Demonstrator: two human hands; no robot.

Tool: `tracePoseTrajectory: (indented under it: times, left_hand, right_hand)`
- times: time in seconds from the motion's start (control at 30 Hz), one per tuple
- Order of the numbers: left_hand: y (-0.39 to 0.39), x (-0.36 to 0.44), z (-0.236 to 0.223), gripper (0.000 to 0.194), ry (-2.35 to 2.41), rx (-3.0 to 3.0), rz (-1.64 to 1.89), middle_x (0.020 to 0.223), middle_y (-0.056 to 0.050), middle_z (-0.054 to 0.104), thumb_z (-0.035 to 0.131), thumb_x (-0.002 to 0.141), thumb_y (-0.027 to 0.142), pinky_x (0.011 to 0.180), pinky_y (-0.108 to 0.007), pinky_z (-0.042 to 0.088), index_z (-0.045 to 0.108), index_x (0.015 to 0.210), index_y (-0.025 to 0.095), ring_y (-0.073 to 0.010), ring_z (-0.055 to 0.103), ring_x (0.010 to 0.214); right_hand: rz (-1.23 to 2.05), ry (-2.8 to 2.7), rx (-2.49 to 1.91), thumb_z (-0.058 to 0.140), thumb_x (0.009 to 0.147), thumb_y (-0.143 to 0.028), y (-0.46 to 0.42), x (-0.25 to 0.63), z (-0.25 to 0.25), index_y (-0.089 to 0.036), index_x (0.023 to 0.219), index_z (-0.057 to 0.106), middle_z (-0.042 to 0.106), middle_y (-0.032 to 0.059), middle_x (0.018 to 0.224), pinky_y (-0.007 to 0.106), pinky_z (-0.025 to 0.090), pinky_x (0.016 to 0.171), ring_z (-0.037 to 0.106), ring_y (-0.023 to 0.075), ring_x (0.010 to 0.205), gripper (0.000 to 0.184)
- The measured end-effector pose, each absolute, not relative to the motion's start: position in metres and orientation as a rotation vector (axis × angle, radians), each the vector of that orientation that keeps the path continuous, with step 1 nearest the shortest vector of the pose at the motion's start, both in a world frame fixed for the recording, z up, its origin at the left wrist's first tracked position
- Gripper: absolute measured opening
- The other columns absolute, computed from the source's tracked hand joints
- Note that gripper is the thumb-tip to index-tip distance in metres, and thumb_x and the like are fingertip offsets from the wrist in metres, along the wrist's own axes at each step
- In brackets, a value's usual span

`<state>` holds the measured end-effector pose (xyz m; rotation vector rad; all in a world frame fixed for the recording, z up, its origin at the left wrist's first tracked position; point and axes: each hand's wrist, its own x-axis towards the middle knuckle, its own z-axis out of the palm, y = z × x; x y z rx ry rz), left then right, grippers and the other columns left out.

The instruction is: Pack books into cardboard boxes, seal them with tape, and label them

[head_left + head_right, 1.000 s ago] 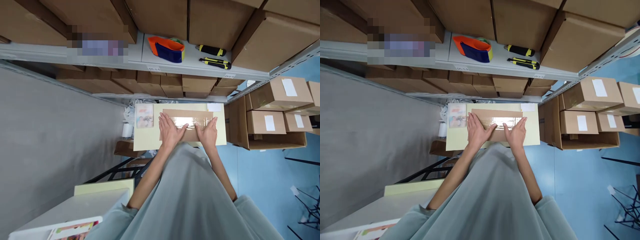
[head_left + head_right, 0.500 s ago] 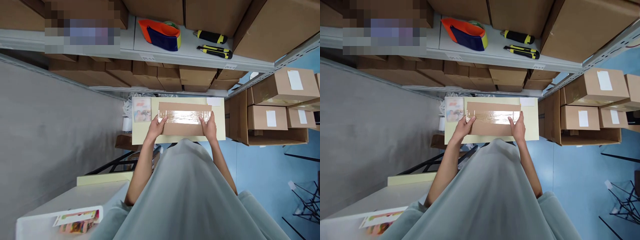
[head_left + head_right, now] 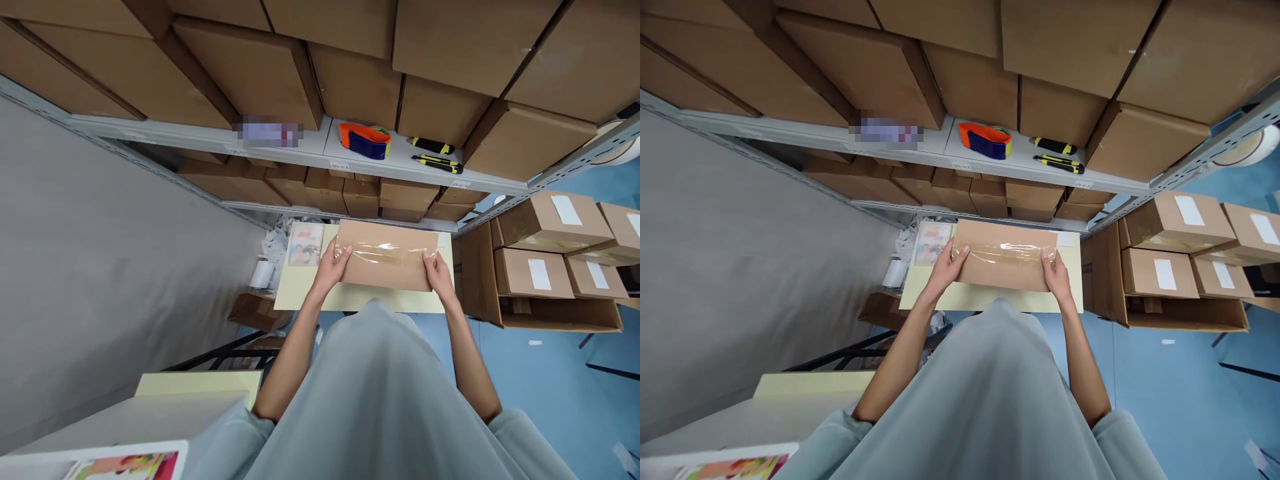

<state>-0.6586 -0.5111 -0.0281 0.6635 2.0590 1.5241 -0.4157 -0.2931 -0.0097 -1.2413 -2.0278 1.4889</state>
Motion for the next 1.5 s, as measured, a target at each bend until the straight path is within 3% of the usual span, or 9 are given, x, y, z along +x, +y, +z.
tracePoseTrajectory:
  times: [0.13,0.3,0.63,0.8,0.9,1.0,1.2,1.3,1.5]
  left_hand:
    - [-0.526,-0.666,-0.007,0.063,2.153,0.764,1.636,0.156,-0.013,0.063,0.069,0.099,0.057,0.122,-0.046,0.050,0.061,0.153,0.025,-0.0296,0.061,0.143]
    - [-0.552,-0.662,-0.053,0.056,2.046,0.571,1.666,0.142,-0.013,0.070,0.073,0.088,0.035,0.115,-0.047,0.056,0.062,0.141,0.023,-0.0279,0.070,0.127]
    - [-0.582,-0.619,-0.153,0.026,1.988,0.113,1.437,0.126,-0.014,0.074,0.061,0.082,0.021,0.113,-0.050,0.054,0.058,0.108,0.023,-0.0286,0.070,0.125]
    - [-0.590,-0.639,-0.162,0.019,1.961,0.078,1.323,0.110,-0.013,0.078,0.066,0.080,0.033,0.105,-0.050,0.058,0.065,0.095,0.022,-0.0321,0.073,0.116]
    - [-0.581,-0.667,-0.159,0.033,1.978,0.077,1.316,0.119,-0.015,0.078,0.064,0.086,0.047,0.106,-0.050,0.057,0.070,0.104,0.021,-0.0319,0.071,0.120]
    - [-0.557,-0.693,-0.151,0.053,1.998,0.097,1.348,0.132,-0.019,0.075,0.056,0.093,0.063,0.109,-0.049,0.054,0.070,0.118,0.020,-0.0305,0.069,0.126]
    - [-0.521,-0.706,-0.127,0.079,1.939,0.228,1.357,0.132,-0.024,0.076,0.042,0.095,0.084,0.107,-0.048,0.055,0.073,0.118,0.016,-0.0336,0.072,0.122]
    - [-0.529,-0.704,-0.111,0.087,1.983,0.216,1.371,0.141,-0.026,0.073,0.033,0.098,0.084,0.109,-0.050,0.053,0.071,0.132,0.014,-0.0348,0.071,0.126]
    - [-0.552,-0.700,-0.082,0.092,1.976,0.239,1.515,0.144,-0.023,0.072,0.029,0.101,0.083,0.105,-0.048,0.056,0.064,0.149,0.014,-0.0314,0.071,0.124]
  right_hand:
    - [1.358,-2.041,-0.996,0.064,0.100,-0.066,-0.293,-0.415,0.024,-0.025,0.143,0.070,0.069,0.0133,0.149,0.048,0.056,0.113,0.065,0.0314,0.136,0.060]
    - [1.349,-2.039,-1.068,0.074,0.093,-0.059,-0.307,-0.401,-0.007,-0.024,0.136,0.076,0.072,0.0131,0.142,0.048,0.062,0.107,0.071,0.0289,0.121,0.056]
    - [1.489,-2.025,-1.414,0.064,0.084,-0.064,-0.356,-0.369,-0.137,-0.021,0.143,0.072,0.078,0.0139,0.137,0.056,0.053,0.116,0.073,0.0368,0.128,0.073]
    - [1.760,-2.043,-1.443,0.087,0.066,-0.069,-0.347,-0.359,-0.143,-0.025,0.152,0.064,0.072,0.0127,0.148,0.060,0.048,0.122,0.067,0.0380,0.139,0.100]
    - [1.799,-1.925,-1.483,0.094,0.060,-0.071,-0.324,-0.366,-0.131,-0.024,0.159,0.058,0.057,0.0164,0.165,0.059,0.041,0.129,0.051,0.0387,0.156,0.115]
    - [1.776,-1.804,-1.522,0.085,0.070,-0.081,-0.299,-0.389,-0.117,-0.022,0.159,0.058,0.050,0.0190,0.170,0.055,0.041,0.130,0.049,0.0367,0.158,0.111]
    - [1.787,-1.841,-1.478,0.069,0.078,-0.092,-0.280,-0.433,-0.098,-0.021,0.144,0.070,0.069,0.0165,0.152,0.061,0.043,0.126,0.061,0.0359,0.146,0.097]
    - [1.784,-1.869,-1.376,0.060,0.083,-0.095,-0.285,-0.429,-0.086,-0.020,0.137,0.075,0.072,0.0167,0.147,0.059,0.045,0.124,0.065,0.0360,0.141,0.093]
    - [1.733,-1.761,-1.335,0.049,0.095,-0.089,-0.295,-0.398,-0.061,-0.019,0.152,0.067,0.071,0.0184,0.148,0.054,0.053,0.119,0.066,0.0342,0.140,0.092]
